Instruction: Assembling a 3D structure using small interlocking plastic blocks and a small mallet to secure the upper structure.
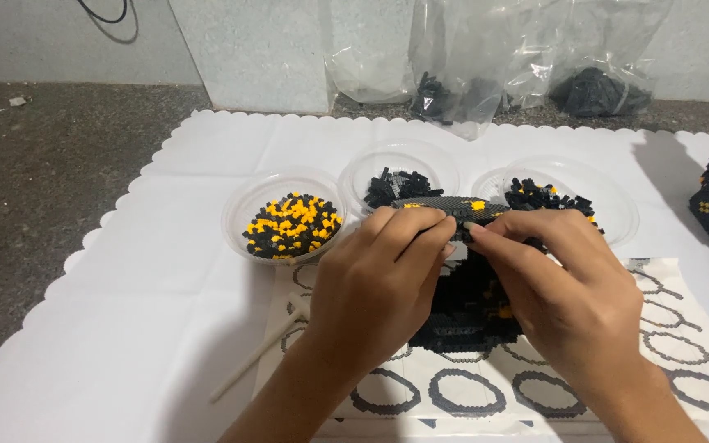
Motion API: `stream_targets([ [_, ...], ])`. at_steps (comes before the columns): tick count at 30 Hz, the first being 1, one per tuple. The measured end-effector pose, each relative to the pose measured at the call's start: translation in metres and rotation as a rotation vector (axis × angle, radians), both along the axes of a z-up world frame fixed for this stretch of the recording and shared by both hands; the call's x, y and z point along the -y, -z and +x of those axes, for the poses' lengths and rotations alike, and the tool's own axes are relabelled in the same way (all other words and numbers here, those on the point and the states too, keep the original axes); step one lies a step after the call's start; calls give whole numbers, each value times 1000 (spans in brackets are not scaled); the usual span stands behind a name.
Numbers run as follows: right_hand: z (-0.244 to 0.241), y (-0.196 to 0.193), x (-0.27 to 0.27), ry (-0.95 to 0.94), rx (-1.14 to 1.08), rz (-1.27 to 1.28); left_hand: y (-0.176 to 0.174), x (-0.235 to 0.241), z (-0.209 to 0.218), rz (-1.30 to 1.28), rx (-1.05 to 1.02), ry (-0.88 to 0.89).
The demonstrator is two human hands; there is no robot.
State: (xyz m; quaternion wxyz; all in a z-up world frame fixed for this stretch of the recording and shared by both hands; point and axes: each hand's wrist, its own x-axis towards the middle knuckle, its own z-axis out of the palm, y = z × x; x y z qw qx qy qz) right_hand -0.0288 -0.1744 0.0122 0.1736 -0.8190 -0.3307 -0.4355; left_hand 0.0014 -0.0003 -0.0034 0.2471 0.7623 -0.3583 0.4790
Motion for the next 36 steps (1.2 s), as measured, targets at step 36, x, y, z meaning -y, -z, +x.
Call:
stream_targets([
  [36, 2, -17, 2, 59, -178, 60, -5, -4, 1, -10, -36, 105],
])
